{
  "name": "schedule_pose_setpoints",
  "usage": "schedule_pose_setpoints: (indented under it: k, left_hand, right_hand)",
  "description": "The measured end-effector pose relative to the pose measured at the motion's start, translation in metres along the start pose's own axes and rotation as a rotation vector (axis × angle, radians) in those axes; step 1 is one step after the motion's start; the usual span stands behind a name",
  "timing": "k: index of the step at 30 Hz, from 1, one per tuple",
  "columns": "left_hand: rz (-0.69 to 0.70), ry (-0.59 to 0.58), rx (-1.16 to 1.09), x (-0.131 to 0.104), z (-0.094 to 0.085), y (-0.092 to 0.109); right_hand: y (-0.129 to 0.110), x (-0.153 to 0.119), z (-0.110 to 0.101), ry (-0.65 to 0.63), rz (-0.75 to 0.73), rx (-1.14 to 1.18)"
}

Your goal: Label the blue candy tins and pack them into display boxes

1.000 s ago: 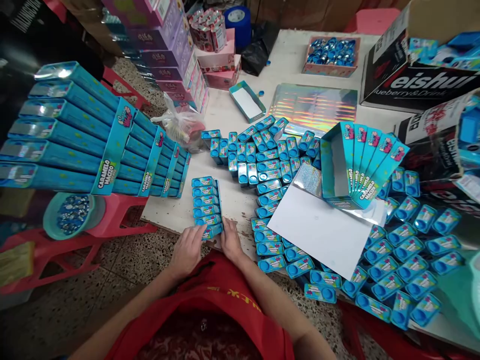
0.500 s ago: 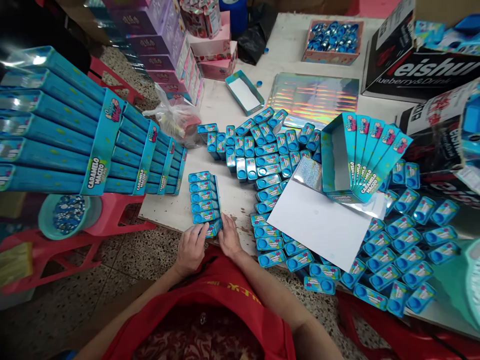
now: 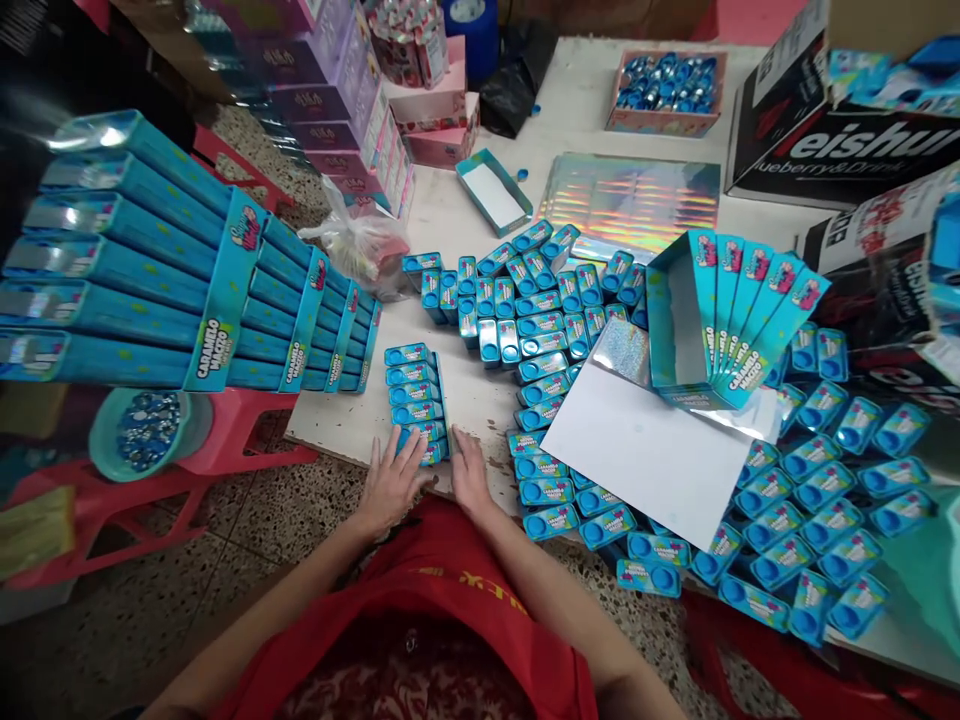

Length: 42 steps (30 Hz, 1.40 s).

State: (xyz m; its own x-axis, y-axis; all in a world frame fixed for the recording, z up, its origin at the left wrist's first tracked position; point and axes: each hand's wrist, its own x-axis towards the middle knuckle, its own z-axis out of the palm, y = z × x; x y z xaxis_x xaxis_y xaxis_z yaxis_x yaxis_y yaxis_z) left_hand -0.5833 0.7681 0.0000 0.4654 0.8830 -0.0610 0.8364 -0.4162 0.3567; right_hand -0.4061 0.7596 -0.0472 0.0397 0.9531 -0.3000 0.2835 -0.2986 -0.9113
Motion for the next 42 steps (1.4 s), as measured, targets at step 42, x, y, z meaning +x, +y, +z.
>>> schedule_pose_setpoints:
  k: [42]
  left_hand:
    - [-0.183,0.358,-0.117,0.227,-0.059,-0.029]
  right_hand:
    - [-0.073,0.068,-0.006,0.128,-0.179,-0.142]
